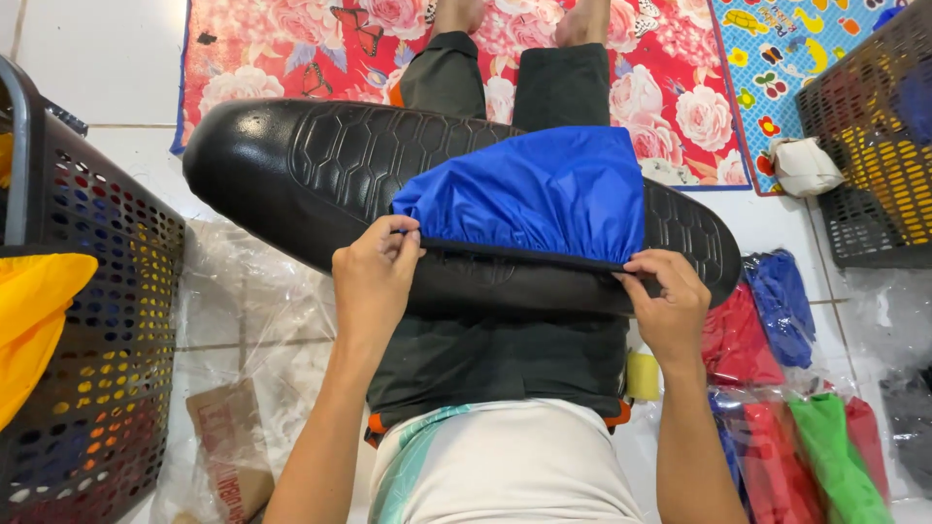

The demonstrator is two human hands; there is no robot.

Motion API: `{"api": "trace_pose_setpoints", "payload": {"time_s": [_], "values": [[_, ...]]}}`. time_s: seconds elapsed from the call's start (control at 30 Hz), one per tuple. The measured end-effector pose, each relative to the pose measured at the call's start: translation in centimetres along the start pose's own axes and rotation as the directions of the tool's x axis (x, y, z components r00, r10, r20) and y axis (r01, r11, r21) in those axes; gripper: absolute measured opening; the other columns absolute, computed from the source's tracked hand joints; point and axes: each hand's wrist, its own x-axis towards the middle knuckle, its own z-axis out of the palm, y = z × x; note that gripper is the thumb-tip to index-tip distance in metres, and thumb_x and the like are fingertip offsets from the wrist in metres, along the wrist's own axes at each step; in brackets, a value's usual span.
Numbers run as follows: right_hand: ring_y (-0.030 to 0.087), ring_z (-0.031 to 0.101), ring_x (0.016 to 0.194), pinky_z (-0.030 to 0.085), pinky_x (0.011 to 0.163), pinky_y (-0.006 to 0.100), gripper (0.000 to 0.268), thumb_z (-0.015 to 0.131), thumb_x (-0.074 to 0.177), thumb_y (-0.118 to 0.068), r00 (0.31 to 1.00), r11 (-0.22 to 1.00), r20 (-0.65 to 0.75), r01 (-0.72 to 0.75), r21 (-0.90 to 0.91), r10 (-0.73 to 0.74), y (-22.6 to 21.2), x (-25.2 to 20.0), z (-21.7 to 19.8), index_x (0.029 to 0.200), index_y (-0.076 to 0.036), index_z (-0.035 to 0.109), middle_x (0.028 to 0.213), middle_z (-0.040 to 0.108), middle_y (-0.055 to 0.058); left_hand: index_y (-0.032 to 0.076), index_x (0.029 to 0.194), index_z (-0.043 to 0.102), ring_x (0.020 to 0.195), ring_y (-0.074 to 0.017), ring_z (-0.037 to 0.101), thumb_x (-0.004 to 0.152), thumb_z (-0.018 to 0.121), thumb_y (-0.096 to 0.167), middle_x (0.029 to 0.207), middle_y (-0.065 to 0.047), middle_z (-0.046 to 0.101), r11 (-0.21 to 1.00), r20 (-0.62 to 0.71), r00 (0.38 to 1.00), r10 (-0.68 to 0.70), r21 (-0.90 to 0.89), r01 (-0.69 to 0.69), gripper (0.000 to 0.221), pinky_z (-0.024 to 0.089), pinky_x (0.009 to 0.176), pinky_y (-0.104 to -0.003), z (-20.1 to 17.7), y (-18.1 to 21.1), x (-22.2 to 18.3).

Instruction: Fitting a blue cover onto a seat mold to wipe it clean with a sponge before removing and packaging it in a plastic bag.

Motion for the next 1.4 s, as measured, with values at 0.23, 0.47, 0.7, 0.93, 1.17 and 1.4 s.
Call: {"api": "trace_pose_setpoints", "payload": {"time_s": [0.23,0.47,0.7,0.93,1.17,1.4], "values": [[0.028,0.072,0.087,0.058,0.080,0.036,0.012,0.086,0.087,-0.005,0.997,0.996,0.034,0.078,-0.041,-0.076,-0.3,-0.4,-0.1,0.093,-0.011,0.078,0.095,0.072,0.008,0.010,0.099,0.076,0.074,-0.0290,0.078,0.093,0.073,0.007,0.080,-0.016,0.078,0.953,-0.009,0.998,0.067,0.296,-0.062,0.007,0.061,0.063,-0.041,0.4,0.1,-0.4],[0.027,0.072,0.090,0.058,0.084,0.036,0.011,0.083,0.090,-0.007,0.997,0.997,0.025,0.076,-0.027,-0.075,-0.5,-1.1,-0.1,0.099,-0.011,0.080,0.101,0.072,0.009,0.013,0.106,0.071,0.086,-0.0260,0.065,0.092,0.078,0.016,0.097,-0.007,0.060,0.629,-0.182,0.812,0.554,0.731,-0.265,0.016,0.052,0.071,-0.036,4.5,0.0,-1.8],[0.028,0.072,0.090,0.059,0.082,0.036,0.012,0.081,0.089,-0.002,0.999,0.999,0.010,0.051,-0.008,-0.051,-1.2,-1.5,0.1,0.101,-0.007,0.079,0.101,0.072,0.012,0.009,0.135,0.067,0.116,-0.0294,0.067,0.104,0.057,0.011,0.126,-0.014,0.068,0.465,0.058,0.555,0.830,0.478,-0.745,0.033,0.053,0.105,-0.043,13.4,1.3,-5.4],[0.013,0.055,0.076,0.048,0.074,0.026,0.013,0.059,0.112,-0.004,0.810,0.894,-0.382,-0.368,0.257,0.444,4.0,-8.7,-0.2,0.116,-0.001,0.047,0.108,0.058,0.012,0.009,0.144,0.060,0.127,-0.0299,0.061,0.103,0.053,0.010,0.133,-0.015,0.064,0.404,0.119,0.543,0.832,0.540,-0.738,0.041,0.048,0.113,-0.045,14.3,-0.3,-5.5],[0.050,0.066,0.119,0.053,0.101,0.059,0.059,0.071,0.090,-0.042,0.213,0.392,0.329,-0.495,-0.776,0.920,20.3,-20.9,2.5,0.127,-0.002,0.049,0.128,0.065,0.033,0.014,0.153,0.049,0.129,-0.0314,0.058,0.105,0.047,0.012,0.141,-0.012,0.058,0.394,0.183,0.593,0.784,0.590,-0.704,0.048,0.048,0.114,-0.051,14.7,-0.2,-6.0],[0.043,0.072,0.116,0.056,0.098,0.053,0.065,0.079,0.075,-0.048,0.283,0.370,0.256,-0.499,-0.784,0.924,23.6,-21.7,0.6,0.123,-0.008,0.063,0.114,0.076,0.027,0.018,0.151,0.050,0.136,-0.0402,0.048,0.100,0.057,0.031,0.152,-0.008,0.045,0.323,0.297,0.596,0.746,0.621,-0.714,0.053,0.043,0.110,-0.072,15.2,0.6,-6.7]]}}
